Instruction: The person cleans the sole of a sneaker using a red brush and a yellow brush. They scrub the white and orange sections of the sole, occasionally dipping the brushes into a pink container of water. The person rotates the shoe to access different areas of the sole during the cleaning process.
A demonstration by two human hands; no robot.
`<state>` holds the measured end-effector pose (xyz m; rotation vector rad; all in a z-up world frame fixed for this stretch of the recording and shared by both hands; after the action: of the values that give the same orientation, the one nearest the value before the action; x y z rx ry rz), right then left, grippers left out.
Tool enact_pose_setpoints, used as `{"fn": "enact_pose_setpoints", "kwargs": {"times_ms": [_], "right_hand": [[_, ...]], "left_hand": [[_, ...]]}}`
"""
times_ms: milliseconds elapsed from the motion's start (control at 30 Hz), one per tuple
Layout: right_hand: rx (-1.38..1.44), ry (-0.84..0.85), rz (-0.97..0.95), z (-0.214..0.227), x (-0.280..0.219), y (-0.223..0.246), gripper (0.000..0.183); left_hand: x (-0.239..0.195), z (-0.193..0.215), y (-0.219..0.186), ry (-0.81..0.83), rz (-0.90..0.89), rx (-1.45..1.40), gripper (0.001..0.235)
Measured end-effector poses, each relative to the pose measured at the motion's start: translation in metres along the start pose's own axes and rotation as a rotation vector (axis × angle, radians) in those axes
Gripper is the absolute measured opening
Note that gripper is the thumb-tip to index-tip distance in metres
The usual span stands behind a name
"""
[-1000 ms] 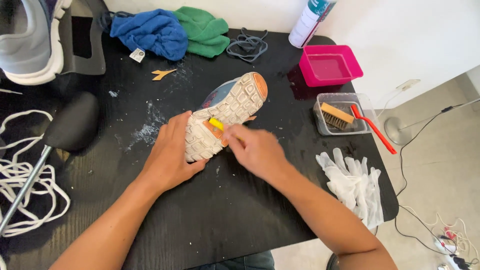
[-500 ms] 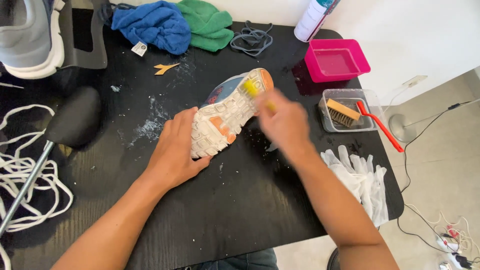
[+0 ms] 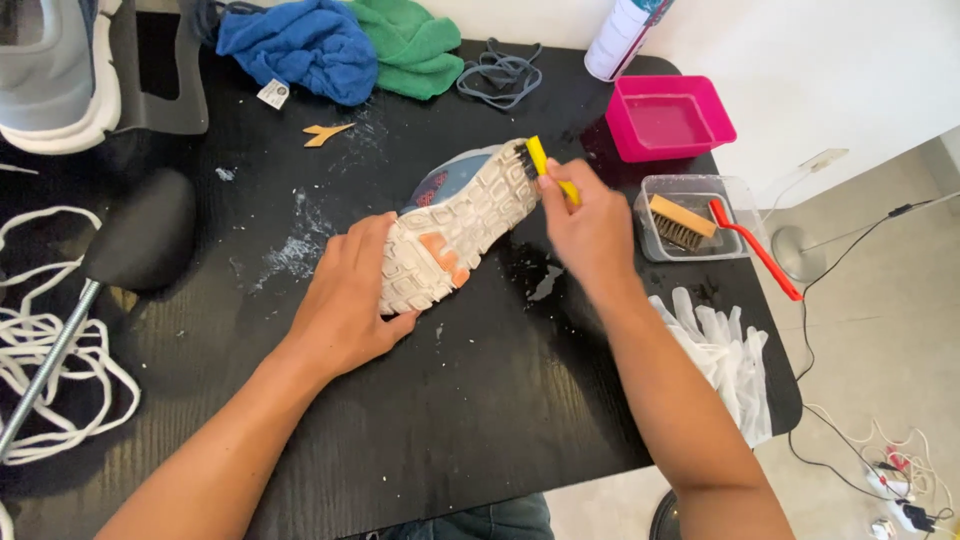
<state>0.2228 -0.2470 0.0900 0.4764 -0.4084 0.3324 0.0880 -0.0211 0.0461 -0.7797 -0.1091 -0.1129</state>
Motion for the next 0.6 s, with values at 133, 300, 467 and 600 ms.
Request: {"fn": "enact_pose_setpoints", "kwargs": {"times_ms": [133,300,467,600], "right_hand": [[0.159,0.189,0.082,-0.024,-0.043,0.049,0.008],[-0.027,0.081,0.043,-0.026,-0.019,0.014,0.003],[0.087,0.127,0.069,-0.015,-0.029,0.035,0.008],[0.154,0.356,0.181,-0.041,-0.073,0.079,0.006]], "left_hand": [[0.000,0.000,0.005,-0.013,0.017,-0.006,0.104],[-0.001,0.002,0.002,-0.003,0.043,-0.017,0.103],[-0.001,0.001,0.003,-0.016,0.036,0.007,0.103],[0.000,0.004,0.007,-0.023,0.061,-0.040,0.103]]}}
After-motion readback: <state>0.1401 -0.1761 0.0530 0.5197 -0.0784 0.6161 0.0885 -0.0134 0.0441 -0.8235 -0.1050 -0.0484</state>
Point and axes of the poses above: each hand's wrist, its own x-axis towards the middle knuckle, its own z-axis out of the back of the hand, y = z × x, the point moved 9 cm from there along x, towards the middle knuckle, and after that the axes turned 7 degrees about -x, right-handed, at the moved point
